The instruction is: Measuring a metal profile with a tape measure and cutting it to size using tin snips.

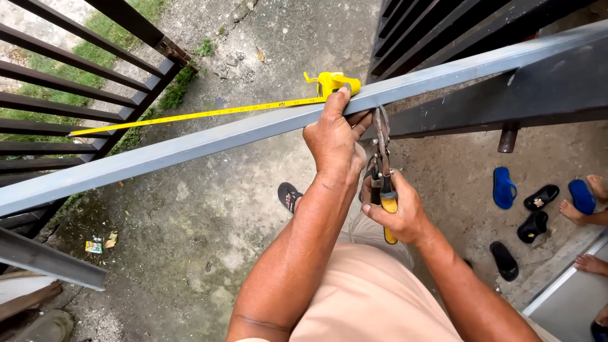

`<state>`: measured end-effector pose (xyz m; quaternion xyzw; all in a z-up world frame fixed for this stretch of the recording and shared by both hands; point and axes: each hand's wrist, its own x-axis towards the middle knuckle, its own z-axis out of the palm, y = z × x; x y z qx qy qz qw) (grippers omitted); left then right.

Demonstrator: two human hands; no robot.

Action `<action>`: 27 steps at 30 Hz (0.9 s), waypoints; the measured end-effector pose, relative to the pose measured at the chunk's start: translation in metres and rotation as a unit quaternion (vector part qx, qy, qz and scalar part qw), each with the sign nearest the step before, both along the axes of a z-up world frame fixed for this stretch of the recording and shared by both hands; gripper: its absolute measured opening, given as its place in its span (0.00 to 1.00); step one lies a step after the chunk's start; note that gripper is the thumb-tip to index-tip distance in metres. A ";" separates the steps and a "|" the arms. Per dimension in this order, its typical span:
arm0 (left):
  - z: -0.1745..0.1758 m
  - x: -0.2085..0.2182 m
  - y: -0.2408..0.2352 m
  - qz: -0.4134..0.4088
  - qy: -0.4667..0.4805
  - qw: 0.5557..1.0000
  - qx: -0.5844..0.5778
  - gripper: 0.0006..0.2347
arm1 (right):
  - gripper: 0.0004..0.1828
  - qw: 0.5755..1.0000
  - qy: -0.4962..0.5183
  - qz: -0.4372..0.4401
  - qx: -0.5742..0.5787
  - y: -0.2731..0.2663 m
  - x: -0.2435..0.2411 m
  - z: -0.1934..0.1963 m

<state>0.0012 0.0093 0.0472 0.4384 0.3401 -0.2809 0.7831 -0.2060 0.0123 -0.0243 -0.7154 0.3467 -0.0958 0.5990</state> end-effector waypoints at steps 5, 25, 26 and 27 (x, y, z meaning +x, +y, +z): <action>-0.003 -0.001 -0.002 0.006 -0.003 1.000 -0.003 0.18 | 0.36 0.999 0.012 0.001 -0.038 -0.006 -0.003 -0.011; -0.012 -0.002 -0.010 0.000 -0.003 1.000 -0.005 0.18 | 0.22 0.988 -0.026 -0.055 -0.145 -0.016 0.016 -0.067; -0.014 -0.001 -0.010 0.000 -0.003 1.000 -0.002 0.18 | 0.22 0.988 -0.026 -0.055 -0.143 -0.016 0.015 -0.066; -0.017 -0.002 -0.011 0.003 -0.002 1.000 -0.002 0.18 | 0.22 0.987 -0.030 -0.051 -0.149 -0.017 0.015 -0.065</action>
